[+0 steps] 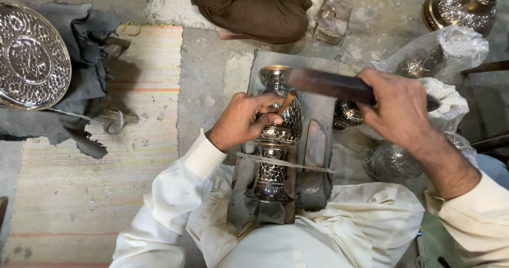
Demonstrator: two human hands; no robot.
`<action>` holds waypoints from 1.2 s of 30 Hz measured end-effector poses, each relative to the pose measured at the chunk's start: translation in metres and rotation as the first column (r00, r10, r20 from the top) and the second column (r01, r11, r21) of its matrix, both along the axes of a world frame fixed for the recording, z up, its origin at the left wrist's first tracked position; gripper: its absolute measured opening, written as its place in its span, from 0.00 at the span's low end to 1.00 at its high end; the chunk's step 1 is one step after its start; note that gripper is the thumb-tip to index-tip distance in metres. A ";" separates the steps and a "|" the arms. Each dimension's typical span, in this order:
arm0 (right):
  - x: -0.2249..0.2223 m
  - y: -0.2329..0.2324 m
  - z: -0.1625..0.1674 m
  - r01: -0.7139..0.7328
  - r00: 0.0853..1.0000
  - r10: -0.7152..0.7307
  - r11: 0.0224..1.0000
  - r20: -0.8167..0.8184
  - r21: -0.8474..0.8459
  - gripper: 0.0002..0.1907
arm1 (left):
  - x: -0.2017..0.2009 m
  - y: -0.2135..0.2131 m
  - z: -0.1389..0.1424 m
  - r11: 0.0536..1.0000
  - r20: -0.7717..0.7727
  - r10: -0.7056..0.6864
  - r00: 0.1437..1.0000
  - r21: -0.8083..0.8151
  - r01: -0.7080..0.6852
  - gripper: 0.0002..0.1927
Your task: The person sits on the floor and uses a hammer and chisel to create a textured pattern on a silver-colored metal vase. They repeatedly strike the chisel against the vase's surface while rotating it to cover different areas.
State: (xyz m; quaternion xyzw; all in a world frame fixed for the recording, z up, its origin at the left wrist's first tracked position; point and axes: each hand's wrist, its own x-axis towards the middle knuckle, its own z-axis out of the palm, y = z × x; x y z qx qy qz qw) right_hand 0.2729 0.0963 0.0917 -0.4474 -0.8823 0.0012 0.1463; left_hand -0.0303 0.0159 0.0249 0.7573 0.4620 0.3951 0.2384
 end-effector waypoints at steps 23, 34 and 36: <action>-0.014 0.006 0.014 -0.035 0.994 0.038 0.999 0.106 -0.028 0.17 | -0.005 -0.005 -0.012 0.999 0.114 0.036 0.993 -0.014 -0.034 0.22; -0.022 0.010 0.015 -0.087 0.984 0.087 0.996 0.155 -0.002 0.18 | -0.008 -0.008 -0.021 0.997 0.175 0.071 0.982 -0.038 -0.065 0.23; -0.023 0.011 0.017 -0.131 0.960 0.108 0.989 0.259 0.073 0.20 | -0.009 -0.007 -0.022 0.997 0.174 0.053 0.983 0.038 -0.060 0.22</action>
